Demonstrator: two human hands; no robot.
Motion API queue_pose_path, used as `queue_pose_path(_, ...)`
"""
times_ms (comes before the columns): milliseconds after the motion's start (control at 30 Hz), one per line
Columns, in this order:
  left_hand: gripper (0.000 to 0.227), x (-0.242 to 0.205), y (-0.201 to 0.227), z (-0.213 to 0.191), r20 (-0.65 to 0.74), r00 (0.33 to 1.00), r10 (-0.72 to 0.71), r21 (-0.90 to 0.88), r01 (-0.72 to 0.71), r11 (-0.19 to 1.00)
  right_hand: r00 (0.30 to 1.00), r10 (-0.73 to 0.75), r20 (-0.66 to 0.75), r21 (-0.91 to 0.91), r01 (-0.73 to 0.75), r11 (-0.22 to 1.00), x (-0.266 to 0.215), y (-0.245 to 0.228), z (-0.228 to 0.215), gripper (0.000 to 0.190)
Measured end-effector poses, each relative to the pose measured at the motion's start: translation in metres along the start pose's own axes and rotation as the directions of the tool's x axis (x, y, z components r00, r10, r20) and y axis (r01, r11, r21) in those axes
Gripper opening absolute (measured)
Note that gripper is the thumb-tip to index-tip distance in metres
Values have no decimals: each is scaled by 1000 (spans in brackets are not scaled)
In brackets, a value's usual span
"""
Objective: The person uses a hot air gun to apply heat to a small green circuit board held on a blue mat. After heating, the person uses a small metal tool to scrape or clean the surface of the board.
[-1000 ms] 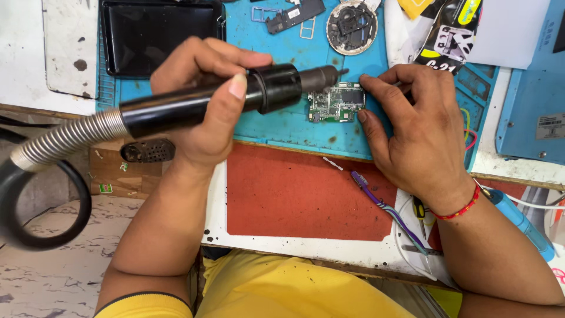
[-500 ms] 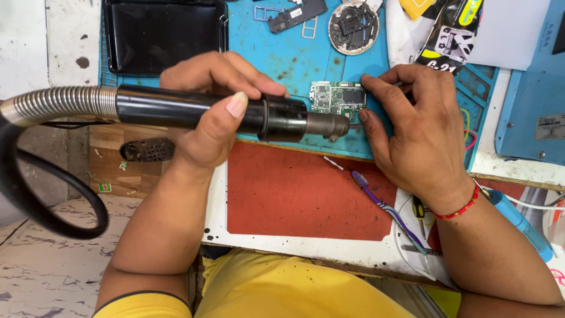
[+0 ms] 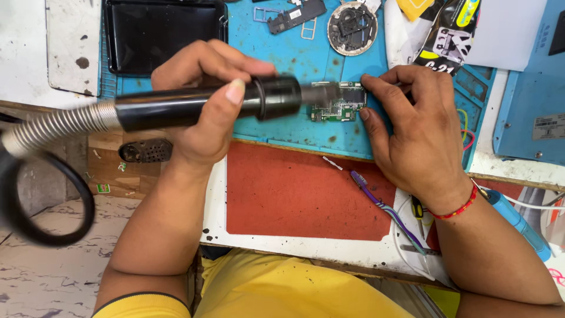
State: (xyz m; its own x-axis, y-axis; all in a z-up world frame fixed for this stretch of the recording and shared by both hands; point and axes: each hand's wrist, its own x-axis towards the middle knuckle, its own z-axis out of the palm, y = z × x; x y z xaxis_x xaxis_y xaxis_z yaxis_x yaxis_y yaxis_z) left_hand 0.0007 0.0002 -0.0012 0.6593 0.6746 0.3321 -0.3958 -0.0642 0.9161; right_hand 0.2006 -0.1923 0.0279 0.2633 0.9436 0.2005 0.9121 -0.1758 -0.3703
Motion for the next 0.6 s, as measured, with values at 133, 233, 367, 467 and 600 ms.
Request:
queue_pose_path(133, 34, -1, -1, -1, -10, 999, 45, 102, -44, 994, 1000, -9, -23, -3, 9, 1000, 1, -2, -1, 32)
queue_pose_path(233, 33, -3, -2, -2, 51, 998, 30, 96, -35, 995, 1000, -10, -13, 0, 10, 1000, 1, -1, 0, 33)
queue_pose_path(367, 34, -3, -3, -2, 29, 998, 60, 137, -64, 989, 1000, 5, 7, -7, -5, 1000, -2, 2, 1, 33)
queue_pose_path(467, 34, -1, -3, -2, 51, 998, 38, 111, -44, 993, 1000, -18, -3, -17, 18, 1000, -2, 3, 1, 29)
queue_pose_path(600, 32, -1, -2, -1, 40, 998, 41, 140, -46, 989, 1000, 1, 4, -12, -1, 1000, -1, 1, 0, 32)
